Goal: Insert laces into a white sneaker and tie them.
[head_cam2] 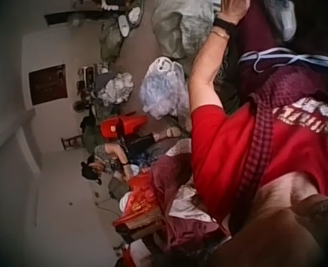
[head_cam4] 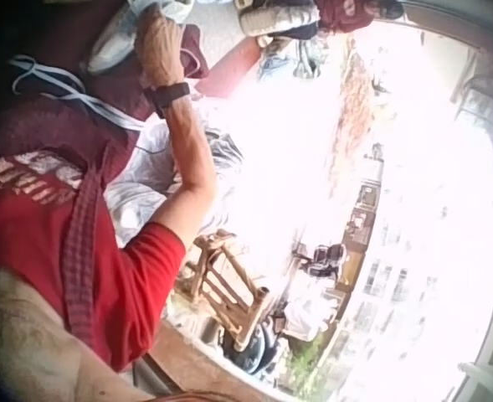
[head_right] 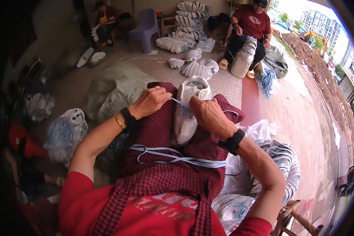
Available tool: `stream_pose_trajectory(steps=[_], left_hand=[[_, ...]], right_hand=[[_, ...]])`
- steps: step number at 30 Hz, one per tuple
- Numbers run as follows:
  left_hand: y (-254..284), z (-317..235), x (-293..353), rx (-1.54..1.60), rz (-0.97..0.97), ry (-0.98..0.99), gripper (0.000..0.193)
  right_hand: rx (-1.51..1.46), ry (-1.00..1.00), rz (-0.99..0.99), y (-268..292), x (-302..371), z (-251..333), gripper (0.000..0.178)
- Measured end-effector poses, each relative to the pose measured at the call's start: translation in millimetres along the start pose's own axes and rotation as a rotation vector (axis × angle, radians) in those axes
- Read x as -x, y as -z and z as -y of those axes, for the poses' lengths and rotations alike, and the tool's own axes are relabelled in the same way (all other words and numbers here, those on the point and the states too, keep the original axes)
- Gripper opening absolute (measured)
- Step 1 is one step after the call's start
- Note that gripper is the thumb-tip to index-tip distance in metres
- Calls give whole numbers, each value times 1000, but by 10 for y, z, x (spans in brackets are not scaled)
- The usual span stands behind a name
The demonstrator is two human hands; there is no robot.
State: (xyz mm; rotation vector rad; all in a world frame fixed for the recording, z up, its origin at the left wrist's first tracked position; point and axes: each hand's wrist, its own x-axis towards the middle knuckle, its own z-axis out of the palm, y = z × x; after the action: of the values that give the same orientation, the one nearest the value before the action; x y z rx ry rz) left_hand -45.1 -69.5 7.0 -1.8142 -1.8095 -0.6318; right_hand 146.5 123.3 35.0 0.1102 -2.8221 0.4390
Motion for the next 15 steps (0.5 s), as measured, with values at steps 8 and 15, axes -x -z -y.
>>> stream_pose_trajectory(steps=[8,15], left_hand=[[278,386,314,-66,-22,76,12],[953,822,616,-111,10,127,10]], right_hand=[[178,88,1,401,435,-492,13],[316,-50,-96,662,1098,-910,10]])
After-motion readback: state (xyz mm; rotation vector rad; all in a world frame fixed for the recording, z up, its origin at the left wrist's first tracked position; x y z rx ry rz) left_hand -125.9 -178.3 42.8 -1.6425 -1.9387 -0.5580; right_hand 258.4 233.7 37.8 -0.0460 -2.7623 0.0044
